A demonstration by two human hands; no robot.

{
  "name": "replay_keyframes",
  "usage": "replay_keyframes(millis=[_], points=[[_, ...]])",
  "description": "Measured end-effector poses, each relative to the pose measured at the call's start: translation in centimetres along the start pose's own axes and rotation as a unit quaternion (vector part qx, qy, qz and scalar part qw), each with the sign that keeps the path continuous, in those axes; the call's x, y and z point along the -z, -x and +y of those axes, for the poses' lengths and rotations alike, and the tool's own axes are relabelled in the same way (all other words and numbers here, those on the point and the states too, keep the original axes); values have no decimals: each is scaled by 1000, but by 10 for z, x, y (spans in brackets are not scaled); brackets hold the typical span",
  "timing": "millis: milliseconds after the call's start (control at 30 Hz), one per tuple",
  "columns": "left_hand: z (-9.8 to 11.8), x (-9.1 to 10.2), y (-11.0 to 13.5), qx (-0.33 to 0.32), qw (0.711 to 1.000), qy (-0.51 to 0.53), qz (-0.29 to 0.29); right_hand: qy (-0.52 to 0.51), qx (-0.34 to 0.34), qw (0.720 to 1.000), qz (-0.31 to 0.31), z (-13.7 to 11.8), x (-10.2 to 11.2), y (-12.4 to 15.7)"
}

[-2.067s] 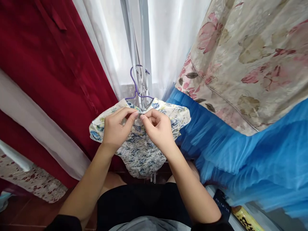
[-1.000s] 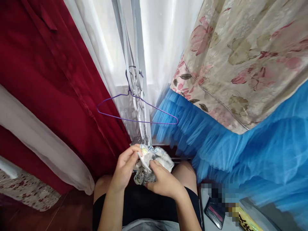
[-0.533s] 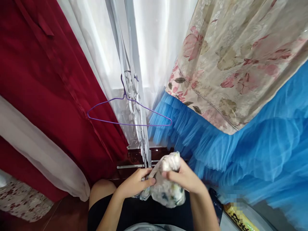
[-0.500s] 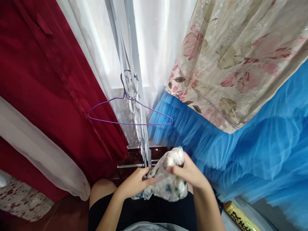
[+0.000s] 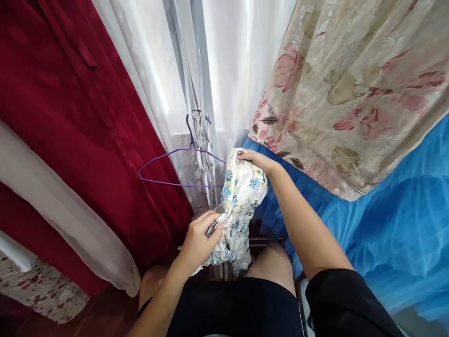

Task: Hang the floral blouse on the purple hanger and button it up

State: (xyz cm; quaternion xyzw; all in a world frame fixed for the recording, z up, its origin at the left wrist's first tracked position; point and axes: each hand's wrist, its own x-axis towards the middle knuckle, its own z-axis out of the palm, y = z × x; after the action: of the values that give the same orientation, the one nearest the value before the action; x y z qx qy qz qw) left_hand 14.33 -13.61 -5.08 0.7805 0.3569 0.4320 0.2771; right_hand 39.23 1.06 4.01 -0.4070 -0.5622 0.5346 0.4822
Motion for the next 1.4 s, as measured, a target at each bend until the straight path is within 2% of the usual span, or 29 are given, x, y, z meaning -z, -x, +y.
replay_keyframes(millis=[133, 233, 300, 367, 433, 467, 567, 633, 700, 767, 833, 867, 900, 967, 1033, 1100, 1200, 1333, 1400], points=[[-6, 24, 10, 74, 995, 73, -6, -9, -52, 996, -76, 1, -33, -5], [-12, 51, 23, 133, 982, 125, -48, -41, -78, 991, -99, 1, -43, -4], [-20, 69, 29, 158, 970, 142, -115, -57, -85, 991, -91, -1, -43, 0], [-35, 88, 31, 197, 947, 129, -217, -55, -87, 992, -78, -6, -40, 5], [-57, 110, 29, 234, 921, 52, -306, -42, -95, 992, -79, -11, -35, 8], [-70, 123, 26, 244, 913, -1, -328, -34, -100, 991, -82, -15, -32, 9], [-102, 170, 6, 226, 926, -130, -274, -10, -109, 991, -74, -23, -29, 9], [-111, 204, -15, 213, 936, -174, -217, 6, -104, 993, -59, -27, -29, 9], [-108, 231, -40, 198, 936, -249, -149, 12, -96, 994, -56, -30, -31, 9], [-95, 247, -66, 151, 914, -367, -79, 10, -92, 994, -62, -31, -32, 11], [-74, 247, -88, 70, 883, -463, -27, 1, -100, 993, -63, -32, -33, 13], [-63, 243, -97, 25, 877, -480, -9, -5, -111, 992, -64, -32, -33, 14], [-52, 238, -104, -17, 882, -470, 2, -11, -126, 990, -67, -31, -34, 14], [-34, 223, -115, -76, 915, -396, 12, -27, -154, 985, -76, -27, -35, 15], [-26, 210, -120, -79, 954, -288, 12, -46, -171, 980, -91, -18, -36, 17], [-30, 203, -121, -40, 976, -214, 12, -55, -165, 979, -107, -7, -36, 23], [-52, 202, -117, 0, 972, -235, 19, -49, -112, 987, -107, 14, -30, 43], [-80, 203, -112, -3, 967, -254, 34, -69, -33, 996, -50, 38, -25, 84], [-86, 199, -115, -12, 971, -238, 31, 1, 30, 999, -13, 44, -27, 103]])
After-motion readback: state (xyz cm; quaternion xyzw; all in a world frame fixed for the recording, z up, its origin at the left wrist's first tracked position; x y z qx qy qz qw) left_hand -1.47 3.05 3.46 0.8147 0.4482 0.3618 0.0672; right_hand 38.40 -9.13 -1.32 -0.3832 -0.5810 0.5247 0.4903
